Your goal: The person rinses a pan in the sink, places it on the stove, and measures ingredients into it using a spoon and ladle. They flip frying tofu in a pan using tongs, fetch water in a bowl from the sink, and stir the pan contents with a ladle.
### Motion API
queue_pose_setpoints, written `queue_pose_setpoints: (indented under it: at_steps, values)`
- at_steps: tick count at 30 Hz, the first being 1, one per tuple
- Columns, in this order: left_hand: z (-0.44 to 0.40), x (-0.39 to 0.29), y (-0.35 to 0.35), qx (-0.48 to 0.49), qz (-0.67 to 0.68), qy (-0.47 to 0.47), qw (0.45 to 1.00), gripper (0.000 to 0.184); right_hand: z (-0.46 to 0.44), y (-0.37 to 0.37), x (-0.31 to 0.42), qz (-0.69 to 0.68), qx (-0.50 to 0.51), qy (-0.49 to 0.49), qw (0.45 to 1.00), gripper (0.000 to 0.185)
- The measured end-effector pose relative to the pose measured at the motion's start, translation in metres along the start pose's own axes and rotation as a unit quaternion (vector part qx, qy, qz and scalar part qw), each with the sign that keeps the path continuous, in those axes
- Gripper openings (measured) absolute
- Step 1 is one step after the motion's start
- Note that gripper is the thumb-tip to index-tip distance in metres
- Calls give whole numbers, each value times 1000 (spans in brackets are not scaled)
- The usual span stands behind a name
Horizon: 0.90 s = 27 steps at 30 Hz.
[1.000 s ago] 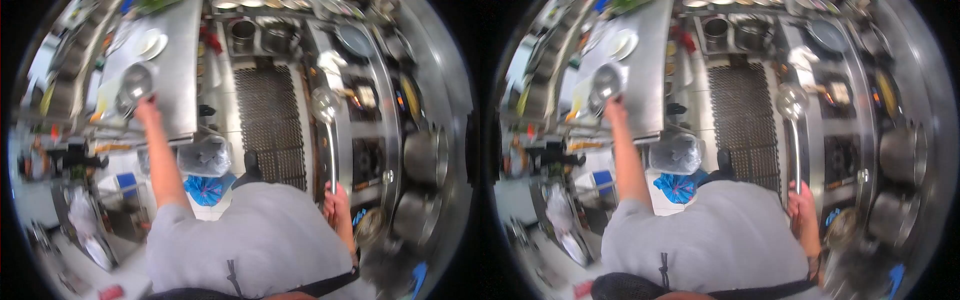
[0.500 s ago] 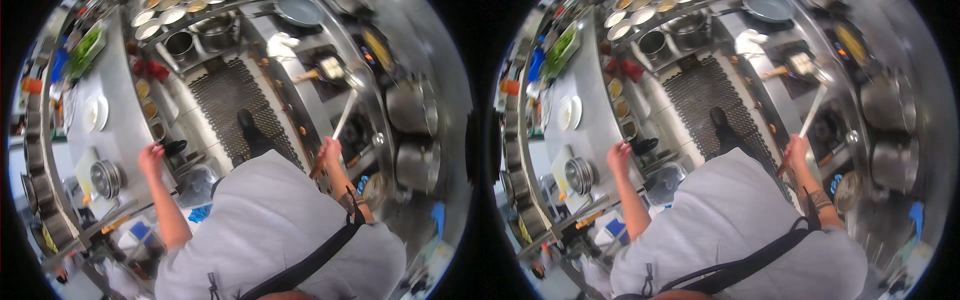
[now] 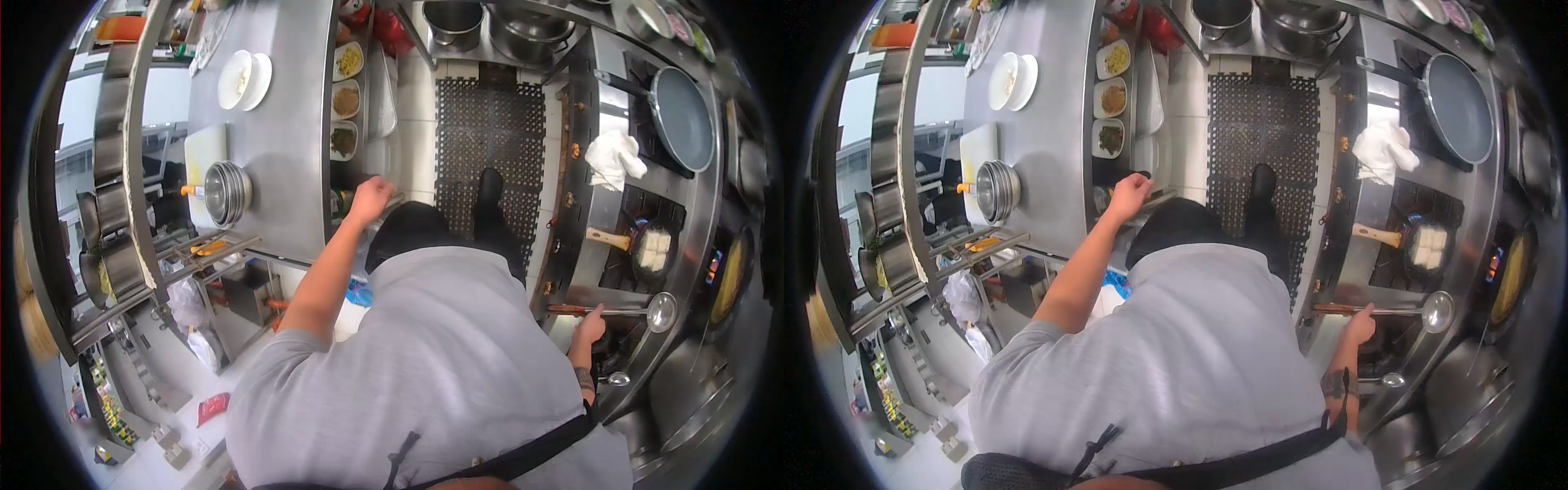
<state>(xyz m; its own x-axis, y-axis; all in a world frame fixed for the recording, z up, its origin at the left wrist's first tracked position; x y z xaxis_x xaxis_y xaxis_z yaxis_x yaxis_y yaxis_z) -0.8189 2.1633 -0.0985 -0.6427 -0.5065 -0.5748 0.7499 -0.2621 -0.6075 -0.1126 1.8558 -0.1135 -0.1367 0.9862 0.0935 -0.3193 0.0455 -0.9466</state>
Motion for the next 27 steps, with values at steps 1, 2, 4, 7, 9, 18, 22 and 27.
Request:
queue_pose_setpoints:
  at_steps: [1,2,4,7,9,18,22,27]
  values:
    - [-6,7,2,-23,34,-17,999,32,4,-11,3,13,2,-4,1000,44]
    - [-12,13,3,-41,43,-9,998,29,16,-32,16,61,-54,-62,995,43]
    - [-20,8,6,-56,44,-10,997,28,43,-59,49,116,-107,-119,980,43]
    - [-47,31,20,-60,37,-14,997,26,88,-38,97,-44,123,-257,958,36]
    - [-75,50,34,-54,33,-23,998,25,134,2,150,-39,280,-325,902,33]
    - [-234,69,-27,-294,383,-7,876,15,245,177,274,-4,451,-275,849,37]
    - [-285,85,-87,-469,227,-12,853,26,250,210,280,12,477,-224,850,37]
    - [-355,133,-142,-569,128,22,812,39,254,201,306,58,413,-327,848,37]
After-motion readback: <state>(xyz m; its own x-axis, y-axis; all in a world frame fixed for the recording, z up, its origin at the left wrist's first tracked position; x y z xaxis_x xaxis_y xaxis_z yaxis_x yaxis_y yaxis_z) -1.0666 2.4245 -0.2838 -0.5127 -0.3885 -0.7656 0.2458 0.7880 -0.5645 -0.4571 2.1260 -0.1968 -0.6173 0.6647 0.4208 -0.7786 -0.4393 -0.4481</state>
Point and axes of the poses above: each hand's wrist, its own z-axis away from the middle knuckle, its own y-axis out of the palm, x = y × z, the point moved 8 cm from there along -z, towards the middle knuckle, and after that the axes turned 6 degrees about z, right-handed, at the moved point
